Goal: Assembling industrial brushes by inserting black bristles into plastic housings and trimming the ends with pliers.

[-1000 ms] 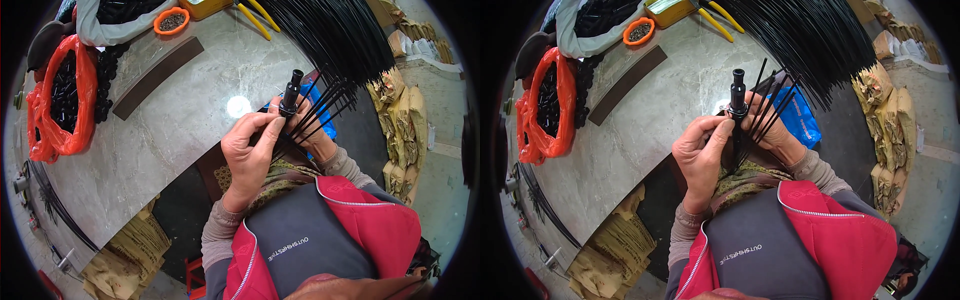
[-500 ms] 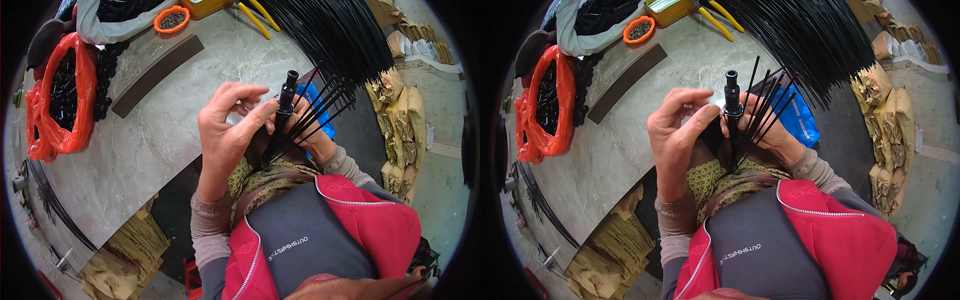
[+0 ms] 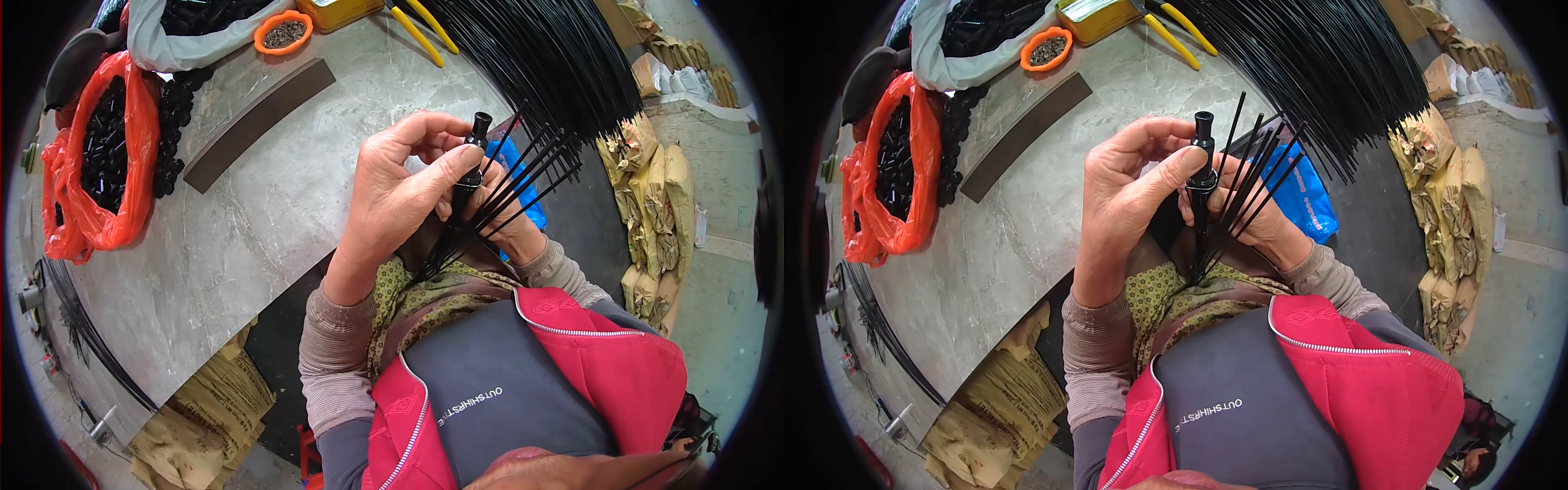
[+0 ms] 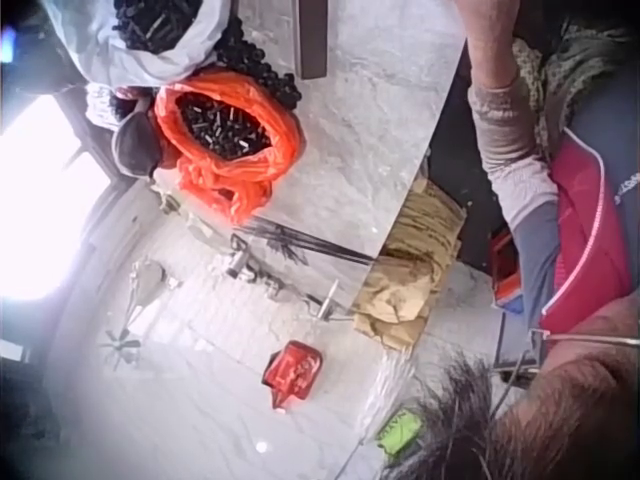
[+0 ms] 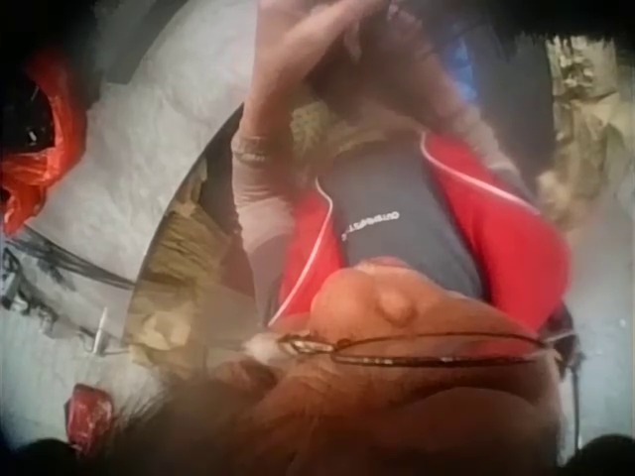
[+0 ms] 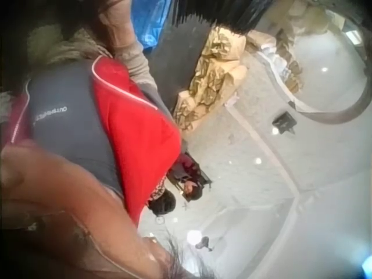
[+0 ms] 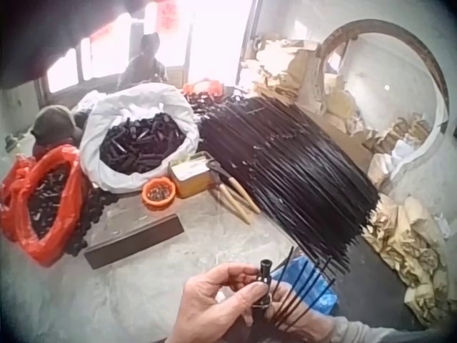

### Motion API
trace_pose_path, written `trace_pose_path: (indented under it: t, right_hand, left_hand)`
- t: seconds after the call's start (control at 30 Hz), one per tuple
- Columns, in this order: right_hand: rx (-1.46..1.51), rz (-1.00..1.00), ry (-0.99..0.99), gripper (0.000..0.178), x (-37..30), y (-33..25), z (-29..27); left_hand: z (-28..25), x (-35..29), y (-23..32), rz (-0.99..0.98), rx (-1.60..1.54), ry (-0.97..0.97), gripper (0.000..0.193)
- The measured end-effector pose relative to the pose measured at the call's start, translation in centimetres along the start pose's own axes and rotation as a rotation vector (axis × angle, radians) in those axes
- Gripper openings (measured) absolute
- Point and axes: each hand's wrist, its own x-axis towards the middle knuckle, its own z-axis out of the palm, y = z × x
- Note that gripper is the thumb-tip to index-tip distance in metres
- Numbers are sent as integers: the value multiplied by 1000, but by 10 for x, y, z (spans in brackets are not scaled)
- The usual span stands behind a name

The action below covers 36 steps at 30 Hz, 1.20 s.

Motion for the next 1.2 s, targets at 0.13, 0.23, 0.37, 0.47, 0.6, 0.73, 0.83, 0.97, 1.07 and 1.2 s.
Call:
trace_pose_path:
  t: [0.13,0.23,0.37,0.47,0.6,0.73,0.83,0.97,1.07,1.2]
  right_hand:
    - [64,-12,-13,47,-1,2,-6]
    - [84,-11,9,47,-3,0,-5]
    - [120,-23,11,49,-3,0,-6]
    - [132,-16,13,49,-4,3,-8]
    - [172,-68,-44,47,-2,4,-7]
    - [131,-40,-6,45,-3,3,-9]
    - [172,-40,11,43,-6,7,-15]
    - [95,-66,-51,36,-4,7,-19]
    - [92,-12,60,32,-8,4,-14]
    - [36,-45,7,33,-6,5,-15]
  left_hand:
    - [0,2,-1,-37,-78,-19,33]
    - [-2,3,0,-59,-78,-87,40]
    - [-11,5,-14,111,-107,-82,42]
    - [-13,5,-10,186,-53,-96,40]
    - [-24,14,-8,485,302,-180,29]
    - [-25,15,4,385,364,-326,25]
    - [-22,16,4,294,262,-357,26]
    - [-25,17,5,148,198,-417,29]
    - [-27,16,3,244,235,-447,34]
    - [-26,15,-3,274,269,-432,39]
